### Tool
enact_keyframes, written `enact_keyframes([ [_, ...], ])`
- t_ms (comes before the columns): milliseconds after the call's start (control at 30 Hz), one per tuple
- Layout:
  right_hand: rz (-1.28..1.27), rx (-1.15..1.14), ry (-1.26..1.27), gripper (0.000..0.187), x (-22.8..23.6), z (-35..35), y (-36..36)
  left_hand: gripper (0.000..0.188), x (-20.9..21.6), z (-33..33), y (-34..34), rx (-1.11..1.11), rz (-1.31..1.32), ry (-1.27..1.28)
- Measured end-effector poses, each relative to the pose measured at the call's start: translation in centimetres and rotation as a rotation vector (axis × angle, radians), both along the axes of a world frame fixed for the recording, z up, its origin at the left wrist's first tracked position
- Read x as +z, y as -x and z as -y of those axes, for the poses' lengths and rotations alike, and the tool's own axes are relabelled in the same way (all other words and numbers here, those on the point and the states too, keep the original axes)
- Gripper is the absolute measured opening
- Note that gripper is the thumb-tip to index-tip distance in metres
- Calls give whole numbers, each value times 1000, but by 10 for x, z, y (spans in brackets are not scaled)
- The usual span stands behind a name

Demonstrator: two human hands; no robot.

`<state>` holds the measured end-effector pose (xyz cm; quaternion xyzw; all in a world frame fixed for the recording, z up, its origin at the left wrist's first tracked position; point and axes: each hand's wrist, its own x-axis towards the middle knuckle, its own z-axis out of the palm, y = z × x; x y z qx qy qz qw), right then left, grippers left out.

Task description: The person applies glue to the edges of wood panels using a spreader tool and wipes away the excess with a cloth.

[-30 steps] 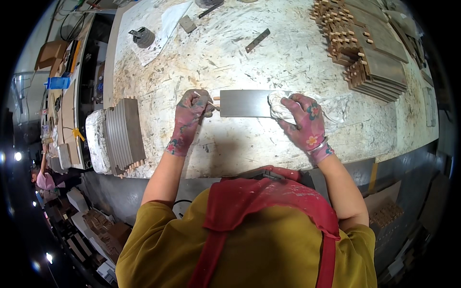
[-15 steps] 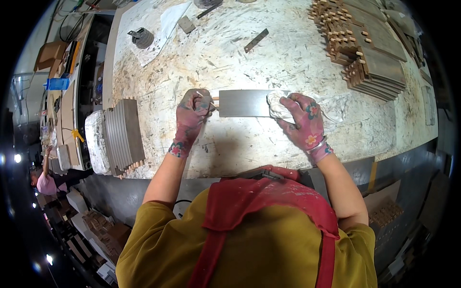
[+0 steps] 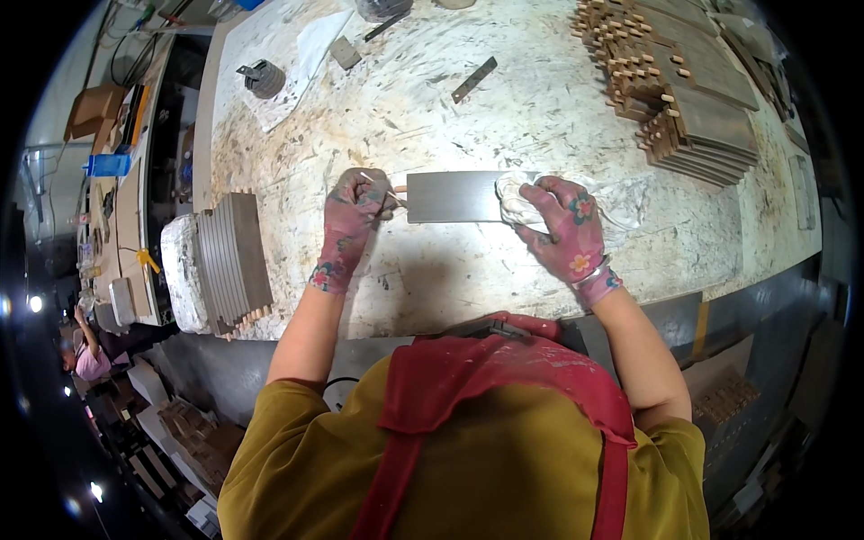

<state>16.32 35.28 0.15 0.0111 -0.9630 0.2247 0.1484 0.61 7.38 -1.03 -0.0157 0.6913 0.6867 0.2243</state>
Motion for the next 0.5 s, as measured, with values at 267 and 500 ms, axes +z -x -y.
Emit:
enact_keyframes([
  [267, -89, -51, 300, 43, -1, -9, -1, 18, 33, 15, 117, 52, -167, 79],
  [500, 78, -348, 1171, 56, -2, -45, -6, 44, 34, 26, 211, -211, -828, 1450],
])
